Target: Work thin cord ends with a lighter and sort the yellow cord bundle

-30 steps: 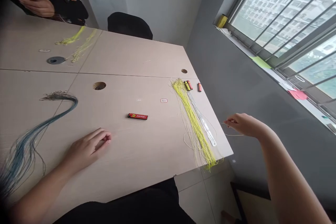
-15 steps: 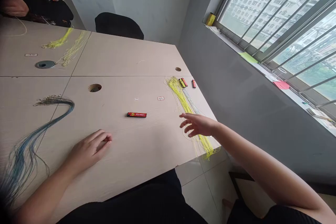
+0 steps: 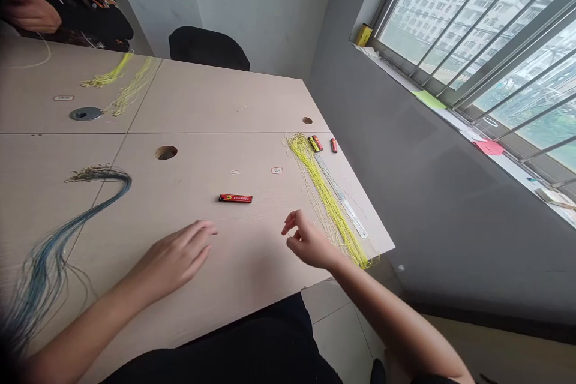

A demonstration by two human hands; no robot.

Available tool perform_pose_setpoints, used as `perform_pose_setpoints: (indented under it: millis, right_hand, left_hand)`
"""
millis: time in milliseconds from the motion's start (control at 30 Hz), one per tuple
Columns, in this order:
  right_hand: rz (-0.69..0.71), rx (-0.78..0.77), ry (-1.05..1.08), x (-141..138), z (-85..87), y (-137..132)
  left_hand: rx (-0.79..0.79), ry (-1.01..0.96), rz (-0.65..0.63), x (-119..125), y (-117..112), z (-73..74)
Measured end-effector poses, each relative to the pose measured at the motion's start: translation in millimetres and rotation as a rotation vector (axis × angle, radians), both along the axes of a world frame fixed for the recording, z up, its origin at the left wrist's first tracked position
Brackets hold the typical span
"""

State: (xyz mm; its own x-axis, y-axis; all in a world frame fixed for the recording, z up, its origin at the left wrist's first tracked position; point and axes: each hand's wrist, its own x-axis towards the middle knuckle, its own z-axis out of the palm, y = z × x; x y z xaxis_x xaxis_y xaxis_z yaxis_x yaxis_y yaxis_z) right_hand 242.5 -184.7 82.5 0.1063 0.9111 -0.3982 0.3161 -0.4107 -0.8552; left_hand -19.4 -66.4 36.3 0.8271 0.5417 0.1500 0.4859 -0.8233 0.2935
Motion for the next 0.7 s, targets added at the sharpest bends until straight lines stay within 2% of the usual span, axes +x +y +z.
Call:
perform_pose_setpoints:
  millis: [67,133,233,333,433,500,600,700]
  right_hand:
    - [0.05,0.08,-0.028,-6,-5.6,-2]
    - [0.028,0.149,-0.003,-9,-10.4,-3]
    - [-0.052,0.248,-0.026,-6,-15.1,-8]
    - [-0.106,0.292,-0.09,3,-18.1,-15]
    - [-0.145,0.288,-0.125,14,-21.4,-22]
    - [-0.148,0.266,-0.131,21,-22.9,-27]
    - [-0.165,0.225,-0.172,35,-20.2,-37]
    - [-0.13,0.115,-0.285,61,-9.6,-57]
  left_hand:
    - [0.011,-0.061,-0.15,31,-7,8.3]
    - [-0.038,-0.096,-0.299,67,-8,10.7]
    - [-0.187,-0.118,-0.479,119,-2,3.3]
    - [-0.324,-0.124,-0.554,152,6,-7.0]
    - [-0.48,-0.099,-0.594,170,7,-12.2]
    - [-0.522,-0.137,-0.627,177,8,-14.8]
    - [-0.428,-0.266,-0.675,185,14,-21.6]
    - [-0.327,-0.328,-0.728,189,26,-30.4]
